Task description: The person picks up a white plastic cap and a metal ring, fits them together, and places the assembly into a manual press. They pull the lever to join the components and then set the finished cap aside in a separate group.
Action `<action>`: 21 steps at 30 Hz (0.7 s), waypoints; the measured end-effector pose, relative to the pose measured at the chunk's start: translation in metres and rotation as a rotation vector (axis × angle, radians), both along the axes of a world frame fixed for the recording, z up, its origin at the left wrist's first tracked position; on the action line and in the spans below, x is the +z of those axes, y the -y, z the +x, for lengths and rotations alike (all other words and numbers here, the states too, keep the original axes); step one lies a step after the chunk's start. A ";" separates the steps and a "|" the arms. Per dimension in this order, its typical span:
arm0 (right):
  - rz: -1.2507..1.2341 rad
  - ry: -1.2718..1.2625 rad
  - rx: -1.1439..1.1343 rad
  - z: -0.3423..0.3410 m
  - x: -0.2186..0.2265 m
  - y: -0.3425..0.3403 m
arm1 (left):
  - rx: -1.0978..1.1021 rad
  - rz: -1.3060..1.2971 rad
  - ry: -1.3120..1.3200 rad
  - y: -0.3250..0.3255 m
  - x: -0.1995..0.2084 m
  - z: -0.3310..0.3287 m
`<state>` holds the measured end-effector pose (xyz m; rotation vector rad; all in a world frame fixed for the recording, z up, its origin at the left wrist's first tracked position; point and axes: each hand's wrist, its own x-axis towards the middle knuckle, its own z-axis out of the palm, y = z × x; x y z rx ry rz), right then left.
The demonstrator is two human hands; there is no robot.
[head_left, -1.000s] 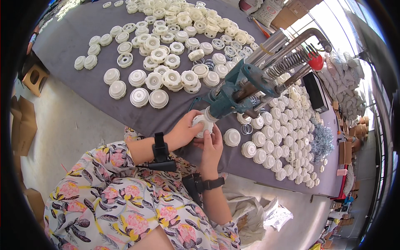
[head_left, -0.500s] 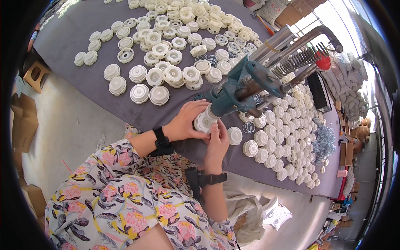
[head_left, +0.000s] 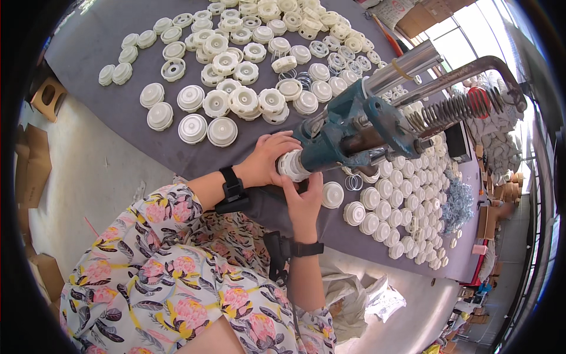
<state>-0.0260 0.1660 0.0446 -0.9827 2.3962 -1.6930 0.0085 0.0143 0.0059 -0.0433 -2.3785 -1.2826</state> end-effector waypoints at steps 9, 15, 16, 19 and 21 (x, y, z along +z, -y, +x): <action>0.202 0.003 -0.211 0.017 0.000 0.009 | -0.158 -0.037 0.050 0.014 0.002 -0.010; 0.075 0.045 -0.143 0.015 0.004 0.003 | -0.237 -0.056 0.072 0.018 0.008 -0.012; -0.110 0.068 -0.249 0.018 0.006 -0.003 | -0.235 -0.060 0.071 0.018 0.008 -0.011; -0.259 0.006 -0.598 -0.003 0.048 -0.035 | -0.215 -0.052 0.052 0.016 0.007 -0.010; -0.039 -0.445 -0.720 -0.036 0.099 -0.046 | -0.207 -0.050 0.036 0.018 0.006 -0.007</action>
